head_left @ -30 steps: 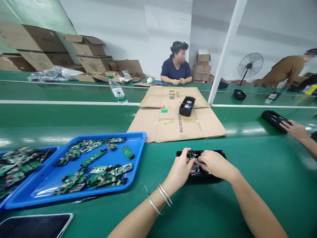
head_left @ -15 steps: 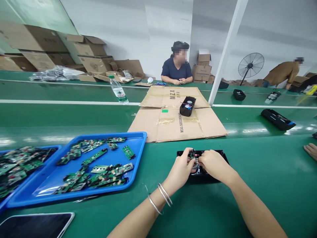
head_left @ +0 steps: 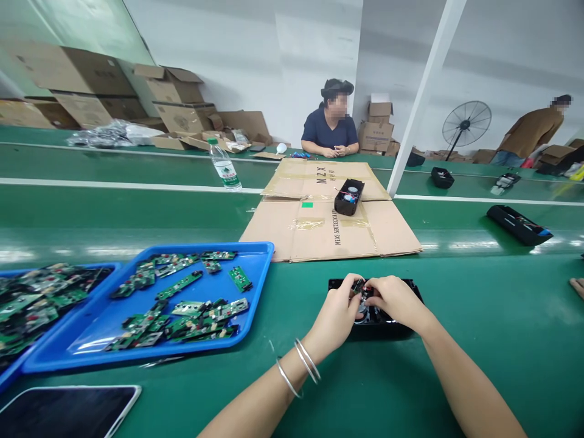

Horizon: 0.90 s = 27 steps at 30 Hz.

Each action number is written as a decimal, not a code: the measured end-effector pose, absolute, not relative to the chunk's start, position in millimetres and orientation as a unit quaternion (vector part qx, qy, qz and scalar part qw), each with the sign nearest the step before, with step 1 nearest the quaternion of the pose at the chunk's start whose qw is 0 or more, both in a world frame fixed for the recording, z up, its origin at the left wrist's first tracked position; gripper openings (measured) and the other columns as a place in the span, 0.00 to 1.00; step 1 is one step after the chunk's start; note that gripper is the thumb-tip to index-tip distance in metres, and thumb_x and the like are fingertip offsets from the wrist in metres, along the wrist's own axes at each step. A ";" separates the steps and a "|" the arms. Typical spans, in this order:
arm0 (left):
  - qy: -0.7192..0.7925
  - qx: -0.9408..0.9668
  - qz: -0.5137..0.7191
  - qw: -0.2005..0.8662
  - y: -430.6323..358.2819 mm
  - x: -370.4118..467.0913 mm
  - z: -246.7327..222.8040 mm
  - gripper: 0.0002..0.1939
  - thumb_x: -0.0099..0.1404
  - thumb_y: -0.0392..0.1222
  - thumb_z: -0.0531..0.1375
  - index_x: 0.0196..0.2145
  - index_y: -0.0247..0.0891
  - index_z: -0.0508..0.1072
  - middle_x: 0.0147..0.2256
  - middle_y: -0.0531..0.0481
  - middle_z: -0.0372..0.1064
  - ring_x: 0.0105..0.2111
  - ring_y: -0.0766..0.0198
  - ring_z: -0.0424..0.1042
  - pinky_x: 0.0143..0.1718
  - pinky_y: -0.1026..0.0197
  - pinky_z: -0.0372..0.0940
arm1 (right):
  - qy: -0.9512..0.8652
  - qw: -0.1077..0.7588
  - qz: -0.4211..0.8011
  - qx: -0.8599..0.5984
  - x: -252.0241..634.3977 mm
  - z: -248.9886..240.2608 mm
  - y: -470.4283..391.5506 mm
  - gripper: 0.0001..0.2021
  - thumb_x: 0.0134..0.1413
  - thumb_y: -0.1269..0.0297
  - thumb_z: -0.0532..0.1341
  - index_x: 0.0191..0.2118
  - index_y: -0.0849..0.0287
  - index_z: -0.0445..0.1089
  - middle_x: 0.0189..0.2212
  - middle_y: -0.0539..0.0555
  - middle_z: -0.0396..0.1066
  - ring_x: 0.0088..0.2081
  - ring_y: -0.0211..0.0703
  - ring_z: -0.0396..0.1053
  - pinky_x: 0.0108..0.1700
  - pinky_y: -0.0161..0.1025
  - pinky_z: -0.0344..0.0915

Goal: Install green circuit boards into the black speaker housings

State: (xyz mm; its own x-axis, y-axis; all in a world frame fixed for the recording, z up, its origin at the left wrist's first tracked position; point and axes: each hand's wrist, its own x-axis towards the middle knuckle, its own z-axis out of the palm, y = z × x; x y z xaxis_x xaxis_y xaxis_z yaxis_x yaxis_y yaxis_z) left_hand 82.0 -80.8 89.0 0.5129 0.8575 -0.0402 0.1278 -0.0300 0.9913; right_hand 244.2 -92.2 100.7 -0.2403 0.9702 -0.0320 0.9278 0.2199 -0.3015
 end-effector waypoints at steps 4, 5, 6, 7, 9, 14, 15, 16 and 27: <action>0.386 0.640 0.320 0.582 -80.2 82.8 87.7 0.09 0.62 0.38 0.50 0.41 0.41 0.63 0.31 0.51 0.67 0.32 0.62 0.72 0.30 0.60 0.73 | -0.780 0.100 0.141 -0.602 241.9 98.1 -90.7 0.05 0.54 0.63 0.60 0.31 0.59 0.67 0.26 0.51 0.71 0.28 0.41 0.67 0.29 0.32 0.53; 0.387 0.639 0.320 0.583 -79.7 82.8 87.6 0.09 0.62 0.38 0.50 0.41 0.41 0.63 0.31 0.51 0.67 0.33 0.61 0.72 0.30 0.59 0.73 | -0.779 0.106 0.144 -0.601 240.8 97.9 -90.3 0.05 0.54 0.63 0.59 0.31 0.59 0.67 0.26 0.51 0.71 0.28 0.41 0.67 0.28 0.32 0.53; 0.388 0.637 0.321 0.583 -79.0 82.7 87.6 0.09 0.62 0.38 0.50 0.41 0.41 0.63 0.31 0.51 0.67 0.32 0.61 0.72 0.30 0.59 0.73 | -0.776 0.114 0.149 -0.602 239.9 98.0 -90.0 0.05 0.54 0.64 0.59 0.31 0.59 0.67 0.26 0.51 0.71 0.28 0.41 0.67 0.28 0.32 0.53; 0.390 0.635 0.322 0.584 -78.3 82.6 87.7 0.08 0.62 0.38 0.51 0.41 0.41 0.63 0.31 0.51 0.67 0.32 0.61 0.73 0.30 0.58 0.73 | -0.772 0.122 0.157 -0.603 239.4 98.4 -89.8 0.04 0.54 0.64 0.59 0.32 0.59 0.67 0.26 0.51 0.71 0.28 0.41 0.67 0.28 0.32 0.54; 0.394 0.624 0.323 0.592 -77.3 82.5 88.2 0.08 0.61 0.38 0.52 0.41 0.41 0.62 0.30 0.51 0.67 0.32 0.61 0.73 0.29 0.58 0.73 | -0.758 0.135 0.198 -0.606 240.6 100.6 -90.0 0.04 0.53 0.65 0.60 0.34 0.59 0.68 0.26 0.51 0.71 0.28 0.40 0.67 0.29 0.32 0.55; 0.406 0.599 0.311 0.616 -77.5 82.6 90.8 0.07 0.59 0.36 0.52 0.38 0.41 0.61 0.29 0.52 0.67 0.32 0.60 0.74 0.28 0.58 0.73 | -0.715 0.118 0.300 -0.621 263.7 116.1 -95.2 0.14 0.55 0.61 0.56 0.47 0.59 0.67 0.28 0.51 0.73 0.29 0.40 0.69 0.33 0.34 0.61; 0.410 0.600 0.310 0.614 -77.3 82.2 91.7 0.07 0.59 0.35 0.52 0.37 0.41 0.61 0.28 0.53 0.67 0.32 0.60 0.74 0.28 0.58 0.73 | -0.713 0.116 0.279 -0.632 270.4 120.0 -96.9 0.15 0.57 0.60 0.54 0.48 0.59 0.66 0.31 0.52 0.73 0.32 0.42 0.69 0.35 0.35 0.62; 0.414 0.600 0.308 0.611 -76.6 81.4 92.9 0.07 0.59 0.35 0.53 0.37 0.41 0.61 0.28 0.53 0.67 0.32 0.59 0.74 0.28 0.58 0.73 | -0.713 0.117 0.253 -0.643 276.6 123.7 -98.7 0.16 0.58 0.60 0.52 0.49 0.59 0.66 0.34 0.53 0.73 0.35 0.43 0.69 0.38 0.37 0.62; 0.469 0.661 0.242 0.534 -59.3 68.6 105.4 0.19 0.54 0.55 0.59 0.23 0.38 0.57 0.15 0.55 0.65 0.13 0.66 0.67 0.09 0.71 0.54 | -0.803 0.004 0.197 -0.562 255.3 97.8 -99.5 0.58 0.27 0.56 0.71 0.64 0.55 0.38 0.64 0.64 0.32 0.63 0.61 0.32 0.58 0.63 0.33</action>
State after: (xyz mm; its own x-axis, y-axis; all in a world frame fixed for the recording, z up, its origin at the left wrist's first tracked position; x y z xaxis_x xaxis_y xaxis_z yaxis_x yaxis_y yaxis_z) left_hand 68.6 -59.3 105.4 0.4428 0.8781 -0.1813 0.3618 0.0100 0.9322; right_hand 255.3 -99.5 97.8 -0.3678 0.9047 -0.2149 0.9015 0.2903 -0.3210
